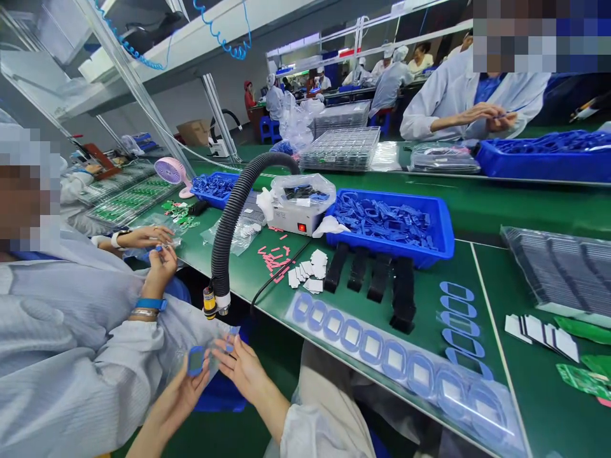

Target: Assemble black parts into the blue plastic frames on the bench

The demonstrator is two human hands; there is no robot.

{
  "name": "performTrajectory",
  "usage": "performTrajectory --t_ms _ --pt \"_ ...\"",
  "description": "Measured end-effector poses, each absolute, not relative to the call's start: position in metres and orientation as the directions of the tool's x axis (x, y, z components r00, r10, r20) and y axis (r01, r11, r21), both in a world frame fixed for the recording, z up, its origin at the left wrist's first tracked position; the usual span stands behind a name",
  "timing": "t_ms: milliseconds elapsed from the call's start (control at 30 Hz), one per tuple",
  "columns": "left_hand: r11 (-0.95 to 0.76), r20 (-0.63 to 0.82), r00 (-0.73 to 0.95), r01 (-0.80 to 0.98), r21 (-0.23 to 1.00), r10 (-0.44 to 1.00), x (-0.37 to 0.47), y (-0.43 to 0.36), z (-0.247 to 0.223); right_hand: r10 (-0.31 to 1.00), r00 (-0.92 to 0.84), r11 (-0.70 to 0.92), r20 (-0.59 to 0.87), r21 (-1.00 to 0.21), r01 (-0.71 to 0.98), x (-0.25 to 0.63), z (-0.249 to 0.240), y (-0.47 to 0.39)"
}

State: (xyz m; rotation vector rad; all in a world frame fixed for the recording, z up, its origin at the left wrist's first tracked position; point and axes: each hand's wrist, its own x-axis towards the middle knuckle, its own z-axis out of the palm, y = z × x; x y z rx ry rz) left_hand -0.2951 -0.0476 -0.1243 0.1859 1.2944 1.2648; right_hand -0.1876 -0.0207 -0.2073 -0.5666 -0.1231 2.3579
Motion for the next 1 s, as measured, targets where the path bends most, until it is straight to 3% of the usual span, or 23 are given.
performTrajectory --t_ms 200,400,533,733,900,1000 --pt "0.411 -0.634 -0.162 -0.636 0.653 0.756 -0.268 -0.015 -0.168 0.704 -0.544 -0.701 -0.456 -0.319 -0.639 -0.179 -0.233 -0.013" --pt "0.468 -0.629 -0.071 -0.605 0.644 0.774 -0.276 -0.061 -0.155 0.745 -0.569 -0.666 -0.348 -0.336 -0.666 -0.185 -0.204 0.009" --pt "0.429 -0.62 -0.131 -0.612 0.664 0.773 -0.296 -0.092 -0.142 0.692 -0.658 -0.721 -0.296 -0.332 -0.609 -0.193 -0.184 0.006" --pt "0.349 -0.609 -0.269 -0.621 0.702 0.746 -0.298 -0.051 -0.146 0.633 -0.642 -0.774 -0.433 -0.38 -0.506 -0.167 -0.197 -0.03" --pt "0.441 -0.681 -0.222 -0.617 0.652 0.698 -0.262 -0.024 -0.161 0.6 -0.616 -0.799 -0.511 -0.425 -0.425 -0.108 -0.186 -0.074" --pt "0.469 -0.694 -0.174 -0.621 0.628 0.699 -0.231 -0.031 -0.157 0.655 -0.535 -0.754 -0.533 -0.503 -0.421 -0.068 -0.16 -0.089"
